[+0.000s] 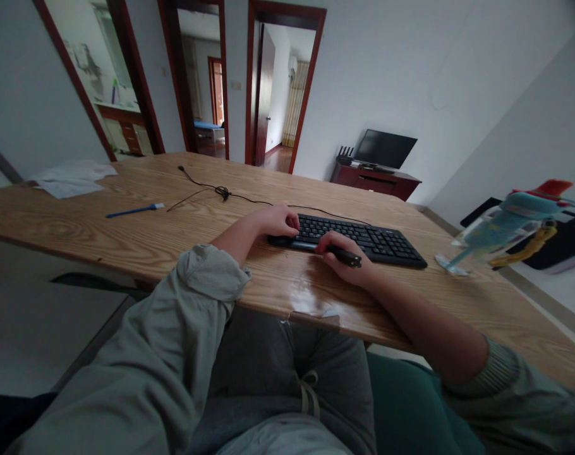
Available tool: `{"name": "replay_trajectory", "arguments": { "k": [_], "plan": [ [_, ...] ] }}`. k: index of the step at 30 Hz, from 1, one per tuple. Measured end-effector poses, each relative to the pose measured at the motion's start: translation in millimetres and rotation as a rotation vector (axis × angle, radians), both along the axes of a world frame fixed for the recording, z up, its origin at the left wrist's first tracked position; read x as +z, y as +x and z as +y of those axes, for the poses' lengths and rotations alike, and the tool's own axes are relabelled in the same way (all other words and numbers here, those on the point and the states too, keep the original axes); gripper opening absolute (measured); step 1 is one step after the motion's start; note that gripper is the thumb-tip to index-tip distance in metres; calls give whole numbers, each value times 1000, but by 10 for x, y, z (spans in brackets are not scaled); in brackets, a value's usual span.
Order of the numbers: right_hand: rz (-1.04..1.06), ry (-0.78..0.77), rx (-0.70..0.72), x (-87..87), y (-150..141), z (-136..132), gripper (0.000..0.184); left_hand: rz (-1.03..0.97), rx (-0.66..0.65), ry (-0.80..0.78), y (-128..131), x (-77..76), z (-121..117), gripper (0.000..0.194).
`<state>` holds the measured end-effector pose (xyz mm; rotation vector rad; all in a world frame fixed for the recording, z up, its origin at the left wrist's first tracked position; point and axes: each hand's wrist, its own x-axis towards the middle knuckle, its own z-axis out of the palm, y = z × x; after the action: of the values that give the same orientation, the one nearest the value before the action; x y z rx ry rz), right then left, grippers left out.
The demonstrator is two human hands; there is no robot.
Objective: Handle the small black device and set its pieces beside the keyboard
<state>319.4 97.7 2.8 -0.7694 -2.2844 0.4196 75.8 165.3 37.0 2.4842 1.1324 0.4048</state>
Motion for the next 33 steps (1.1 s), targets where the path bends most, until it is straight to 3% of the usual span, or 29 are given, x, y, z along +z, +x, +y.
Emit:
{"name": "replay_trajectory", "arguments": {
  "k": [2,5,9,12,20,27,33],
  "plan": [
    [7,-31,30,-19,-47,-17,8,-6,-11,3,2,-14,12,28],
    [113,-153,-39,-26,-121,-21,7,-17,-27,4,7,-30,19,29],
    [513,-514,-79,-20,-167,34,6,-19,-16,-6,18,-37,16,29],
    [716,-655,-37,-24,-179,72,11,-12,-14,6,23,-25,7,30],
    [650,-702,12,-27,-279,69,16,-19,-53,1,16,-70,85,29],
    [855,-654,-49,209,66,245,24,-59,-3,-17,32,-113,109,26],
    [891,-672,-141,193,196,327,30,-63,-4,15,0,-128,132,25]
  ]
}}
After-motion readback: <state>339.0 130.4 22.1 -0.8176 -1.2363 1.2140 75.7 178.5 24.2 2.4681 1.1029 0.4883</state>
